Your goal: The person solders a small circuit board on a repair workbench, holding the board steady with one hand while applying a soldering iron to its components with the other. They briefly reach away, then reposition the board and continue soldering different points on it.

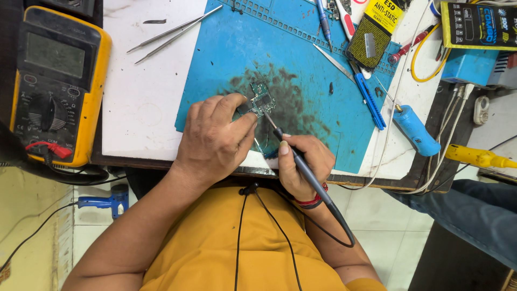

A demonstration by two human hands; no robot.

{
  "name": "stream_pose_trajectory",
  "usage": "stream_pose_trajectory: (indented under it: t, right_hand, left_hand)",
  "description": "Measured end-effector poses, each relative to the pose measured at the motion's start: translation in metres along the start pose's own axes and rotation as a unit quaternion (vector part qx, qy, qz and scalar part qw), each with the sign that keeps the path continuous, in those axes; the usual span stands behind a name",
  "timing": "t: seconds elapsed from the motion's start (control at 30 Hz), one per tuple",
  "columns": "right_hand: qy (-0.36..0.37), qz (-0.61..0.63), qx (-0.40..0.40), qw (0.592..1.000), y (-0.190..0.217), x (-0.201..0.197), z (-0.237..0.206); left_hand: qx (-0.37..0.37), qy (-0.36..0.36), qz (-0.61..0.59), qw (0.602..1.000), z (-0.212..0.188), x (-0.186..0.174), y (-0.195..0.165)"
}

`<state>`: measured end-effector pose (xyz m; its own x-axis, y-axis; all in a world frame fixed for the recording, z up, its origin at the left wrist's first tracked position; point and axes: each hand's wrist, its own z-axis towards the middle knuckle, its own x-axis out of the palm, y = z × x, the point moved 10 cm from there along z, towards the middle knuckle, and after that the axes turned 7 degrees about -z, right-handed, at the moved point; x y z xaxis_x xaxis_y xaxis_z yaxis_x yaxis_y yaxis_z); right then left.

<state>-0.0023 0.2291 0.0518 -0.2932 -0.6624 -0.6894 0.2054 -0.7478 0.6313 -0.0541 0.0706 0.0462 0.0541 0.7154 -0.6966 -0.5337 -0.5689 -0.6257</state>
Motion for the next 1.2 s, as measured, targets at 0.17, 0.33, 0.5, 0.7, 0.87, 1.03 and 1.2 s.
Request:
stream_pose_trajectory:
  t: [0.17, 0.33, 0.5, 0.7, 0.87, 1.03, 1.2]
  right_hand:
    - [-0.002, -0.004, 0.005, 1.000, -0.0001, -0.0002, 0.0005]
    - [0.001, -0.008, 0.004, 1.000, 0.0009, 0.0001, 0.0004]
    - [0.002, -0.005, 0.003, 1.000, 0.0014, 0.0000, 0.0003]
    - [0.001, -0.002, 0.004, 1.000, 0.0021, 0.0002, 0.0009]
    - [0.006, -0.002, -0.004, 1.000, 0.0036, 0.0004, 0.0012]
    - [0.002, -0.005, 0.001, 1.000, 0.0023, 0.0005, 0.0009]
    - [0.004, -0.007, -0.001, 1.000, 0.0025, 0.0002, 0.0011]
  left_hand:
    - [0.000, 0.001, -0.002, 1.000, 0.0004, 0.0005, 0.0002]
    - [0.001, -0.001, -0.007, 1.000, -0.0003, 0.0008, 0.0004]
    - [0.000, 0.002, -0.002, 1.000, -0.0010, 0.0014, 0.0008]
    - [0.000, 0.001, -0.006, 1.000, -0.0005, 0.0013, 0.0005]
    - [0.001, -0.004, -0.007, 1.000, -0.0007, 0.0000, 0.0002]
    - [0.001, -0.005, -0.005, 1.000, -0.0008, 0.0002, 0.0002]
    - [0.000, -0.004, -0.006, 1.000, -0.0009, 0.0009, 0.0005]
